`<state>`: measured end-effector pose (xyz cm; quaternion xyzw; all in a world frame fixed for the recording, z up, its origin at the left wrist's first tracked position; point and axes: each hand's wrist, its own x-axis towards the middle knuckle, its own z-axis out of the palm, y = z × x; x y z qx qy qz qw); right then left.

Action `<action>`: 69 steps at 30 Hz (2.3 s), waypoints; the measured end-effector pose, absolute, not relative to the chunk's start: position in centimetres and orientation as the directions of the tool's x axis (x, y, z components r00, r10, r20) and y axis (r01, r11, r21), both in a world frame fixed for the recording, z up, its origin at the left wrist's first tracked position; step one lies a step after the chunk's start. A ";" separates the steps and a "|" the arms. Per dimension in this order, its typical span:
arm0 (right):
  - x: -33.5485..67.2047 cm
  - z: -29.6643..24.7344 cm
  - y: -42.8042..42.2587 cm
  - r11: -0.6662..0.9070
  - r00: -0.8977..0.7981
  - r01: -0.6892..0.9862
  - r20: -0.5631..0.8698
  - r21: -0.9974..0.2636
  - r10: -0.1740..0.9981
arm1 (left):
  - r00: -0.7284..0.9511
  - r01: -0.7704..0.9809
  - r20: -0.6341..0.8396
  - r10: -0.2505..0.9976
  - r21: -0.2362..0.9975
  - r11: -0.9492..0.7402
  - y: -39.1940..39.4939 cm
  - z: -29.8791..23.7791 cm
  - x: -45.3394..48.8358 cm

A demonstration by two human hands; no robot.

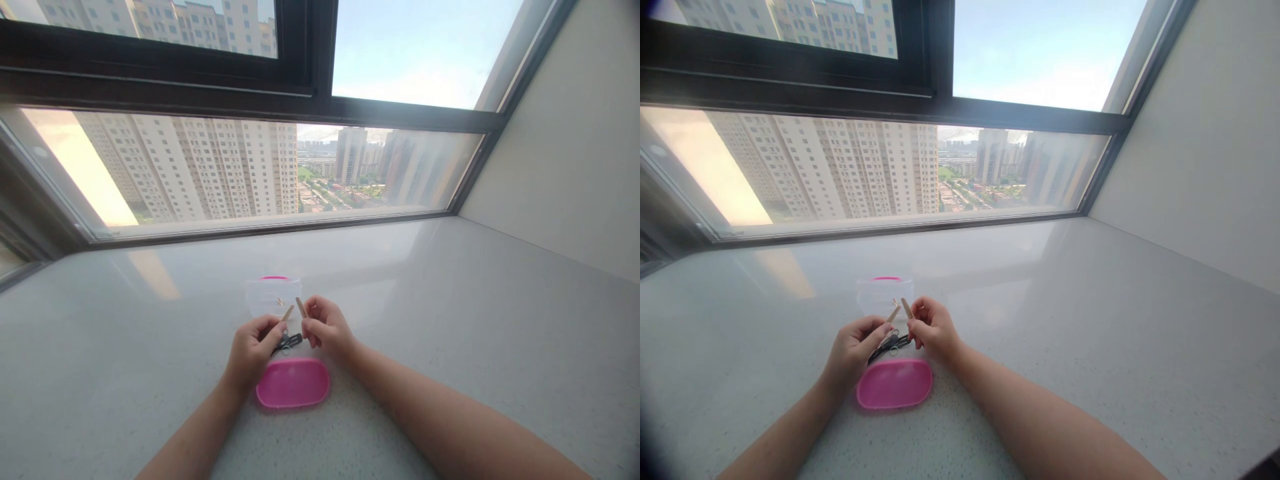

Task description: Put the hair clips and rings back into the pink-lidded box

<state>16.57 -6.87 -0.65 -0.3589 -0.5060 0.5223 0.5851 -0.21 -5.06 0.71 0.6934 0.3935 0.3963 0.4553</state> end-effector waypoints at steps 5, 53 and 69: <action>16.4 -1.3 -6.6 0.160 -0.157 -0.274 0.209 -0.948 0.965 | 0.347 0.155 0.208 0.915 0.949 -0.275 -5.0 0.4 -0.2; 16.2 -0.9 -7.2 0.206 -0.294 -0.014 0.201 -0.979 0.935 | 0.377 0.099 0.170 0.910 0.970 -0.222 -5.7 1.0 0.2; 16.2 -1.8 -6.7 0.195 -0.296 0.025 0.179 -0.980 0.938 | 0.349 0.109 0.178 0.920 0.967 -0.228 -5.5 0.9 0.4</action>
